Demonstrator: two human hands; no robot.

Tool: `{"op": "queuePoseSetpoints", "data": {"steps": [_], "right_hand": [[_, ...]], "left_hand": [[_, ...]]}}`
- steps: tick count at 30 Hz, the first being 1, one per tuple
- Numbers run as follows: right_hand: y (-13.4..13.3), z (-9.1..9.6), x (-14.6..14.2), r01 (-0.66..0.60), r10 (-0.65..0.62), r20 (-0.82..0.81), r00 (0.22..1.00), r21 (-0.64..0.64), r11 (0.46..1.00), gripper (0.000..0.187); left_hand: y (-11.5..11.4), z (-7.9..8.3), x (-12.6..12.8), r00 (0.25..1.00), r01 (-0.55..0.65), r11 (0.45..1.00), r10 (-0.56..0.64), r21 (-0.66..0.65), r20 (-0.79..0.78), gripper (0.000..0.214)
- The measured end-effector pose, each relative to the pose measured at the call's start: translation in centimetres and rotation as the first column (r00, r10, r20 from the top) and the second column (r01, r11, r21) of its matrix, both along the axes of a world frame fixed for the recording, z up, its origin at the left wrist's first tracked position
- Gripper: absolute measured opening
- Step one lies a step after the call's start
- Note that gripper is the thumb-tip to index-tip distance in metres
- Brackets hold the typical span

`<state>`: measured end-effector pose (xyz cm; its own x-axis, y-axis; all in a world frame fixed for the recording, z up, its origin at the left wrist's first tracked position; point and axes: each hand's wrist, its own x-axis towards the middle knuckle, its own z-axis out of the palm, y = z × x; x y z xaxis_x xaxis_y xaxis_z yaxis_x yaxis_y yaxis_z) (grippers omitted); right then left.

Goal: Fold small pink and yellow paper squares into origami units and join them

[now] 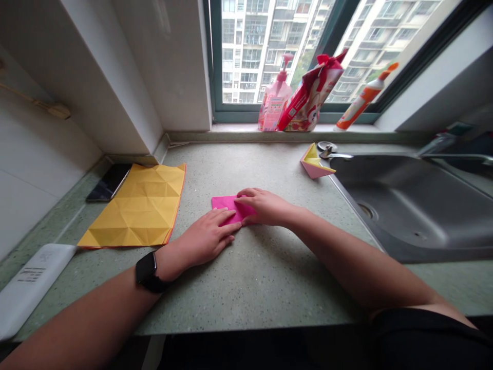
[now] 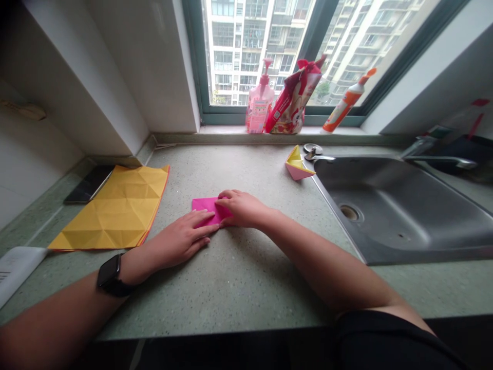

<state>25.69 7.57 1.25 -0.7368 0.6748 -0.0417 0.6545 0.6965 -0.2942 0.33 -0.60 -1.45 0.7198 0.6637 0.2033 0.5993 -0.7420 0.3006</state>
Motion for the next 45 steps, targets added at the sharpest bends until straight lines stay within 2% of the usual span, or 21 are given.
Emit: {"op": "queuePoseSetpoints", "data": {"steps": [7, 12, 19, 22, 25, 29, 33, 39, 45], "right_hand": [[0.0, 0.2, -0.1, 0.014, -0.014, 0.0, 1.0, -0.017, 1.0, 0.063], [0.0, 0.1, -0.1, 0.015, -0.015, -0.012, 1.0, -0.019, 1.0, 0.063], [-0.1, 0.3, -0.1, 0.015, -0.016, -0.009, 1.0, -0.028, 0.999, 0.061], [-0.1, 0.1, -0.1, 0.015, -0.015, -0.014, 1.0, -0.019, 1.0, 0.061], [0.1, -0.1, 0.0, 0.01, -0.011, -0.019, 1.0, -0.009, 1.0, 0.061], [0.1, -0.7, 0.2, -0.008, 0.009, -0.035, 0.999, 0.044, 0.999, 0.061], [-0.3, -1.3, -0.2, 0.011, -0.008, -0.026, 1.0, 0.107, 0.994, 0.062], [-0.7, -2.4, -0.9, 0.04, -0.036, -0.029, 0.999, 0.163, 0.986, 0.068], [-0.1, -2.7, -0.3, 0.015, -0.012, -0.025, 1.0, 0.13, 0.991, 0.071]], "left_hand": [[-0.5, 1.7, 0.0, 0.992, -0.071, 0.996, 0.076, 0.048, -0.104, 0.025], [-0.8, 2.7, -1.4, 0.966, -0.143, 0.986, 0.157, 0.085, -0.205, 0.019], [-0.1, 3.5, -3.6, 0.966, -0.149, 0.987, 0.157, 0.052, -0.207, 0.024], [0.3, 3.5, -3.4, 0.982, -0.15, 0.985, 0.158, 0.082, -0.104, 0.027], [0.2, 3.0, -2.4, 0.995, -0.096, 0.993, 0.095, 0.071, 0.008, 0.025], [-0.2, 2.0, -1.1, 0.999, 0.011, 1.0, -0.011, 0.002, -0.033, 0.038], [-0.2, 1.6, -0.6, 0.999, 0.007, 0.999, -0.009, -0.04, -0.052, 0.038], [-0.3, 2.0, -0.7, 0.997, -0.021, 0.999, 0.018, -0.044, -0.069, 0.026], [-0.8, 2.5, -1.2, 0.982, -0.134, 0.991, 0.129, -0.028, -0.139, 0.021]]}}
